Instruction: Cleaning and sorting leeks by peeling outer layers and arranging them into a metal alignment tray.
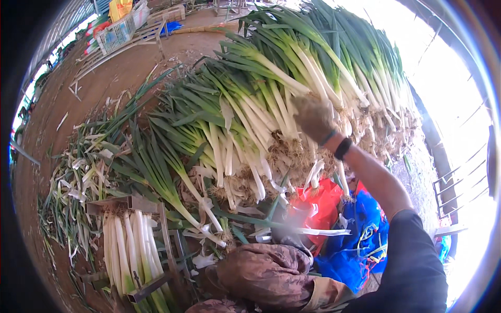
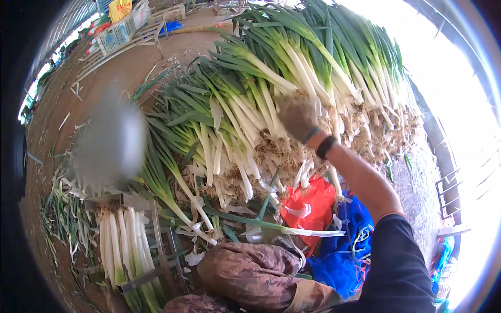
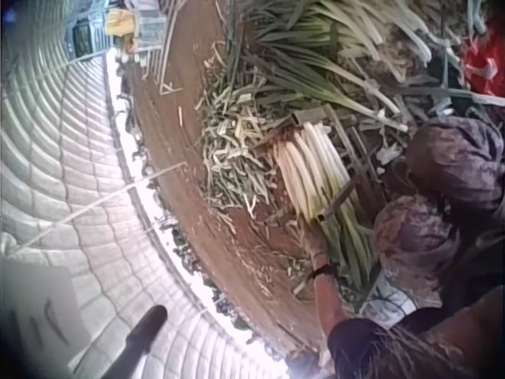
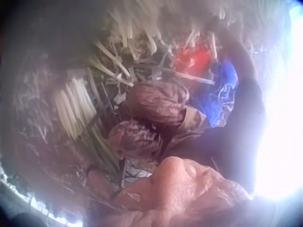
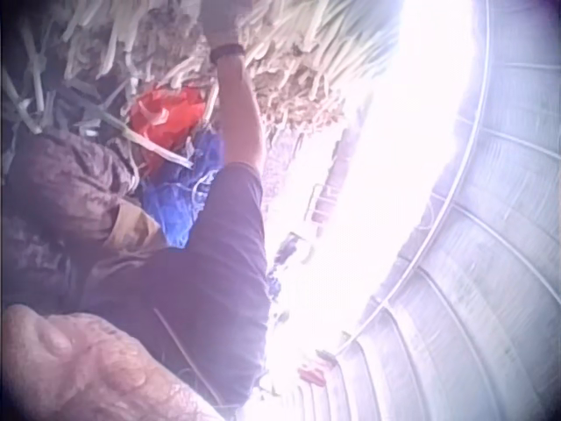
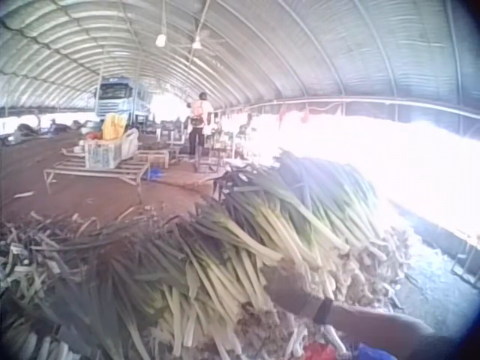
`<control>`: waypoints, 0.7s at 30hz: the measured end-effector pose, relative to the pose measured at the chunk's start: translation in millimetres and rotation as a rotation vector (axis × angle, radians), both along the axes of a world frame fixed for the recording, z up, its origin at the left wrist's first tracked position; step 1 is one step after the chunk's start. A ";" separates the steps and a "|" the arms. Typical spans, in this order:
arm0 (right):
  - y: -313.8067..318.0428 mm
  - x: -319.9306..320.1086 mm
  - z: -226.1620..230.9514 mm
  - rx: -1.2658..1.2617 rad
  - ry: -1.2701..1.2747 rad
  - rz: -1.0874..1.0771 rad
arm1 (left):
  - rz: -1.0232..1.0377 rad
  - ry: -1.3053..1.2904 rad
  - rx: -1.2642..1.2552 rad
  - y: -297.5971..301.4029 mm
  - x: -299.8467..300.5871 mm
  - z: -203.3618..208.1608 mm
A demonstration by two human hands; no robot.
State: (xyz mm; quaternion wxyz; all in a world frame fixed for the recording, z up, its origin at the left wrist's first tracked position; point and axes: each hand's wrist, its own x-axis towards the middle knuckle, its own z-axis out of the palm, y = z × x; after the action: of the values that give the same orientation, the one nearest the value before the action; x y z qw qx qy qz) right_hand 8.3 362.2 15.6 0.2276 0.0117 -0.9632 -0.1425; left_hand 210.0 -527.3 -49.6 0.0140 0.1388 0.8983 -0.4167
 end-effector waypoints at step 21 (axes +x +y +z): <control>-66.6 28.7 -2.3 -0.937 -0.302 -0.007 | 0.730 -0.065 1.046 153.6 -82.4 114.5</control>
State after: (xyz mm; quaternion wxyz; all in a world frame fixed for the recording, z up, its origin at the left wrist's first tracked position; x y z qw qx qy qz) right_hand 37.0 295.6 13.4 0.0656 -0.0746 -0.9460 0.3085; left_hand 127.7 -373.6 64.9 0.1128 -0.1750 0.9716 0.1129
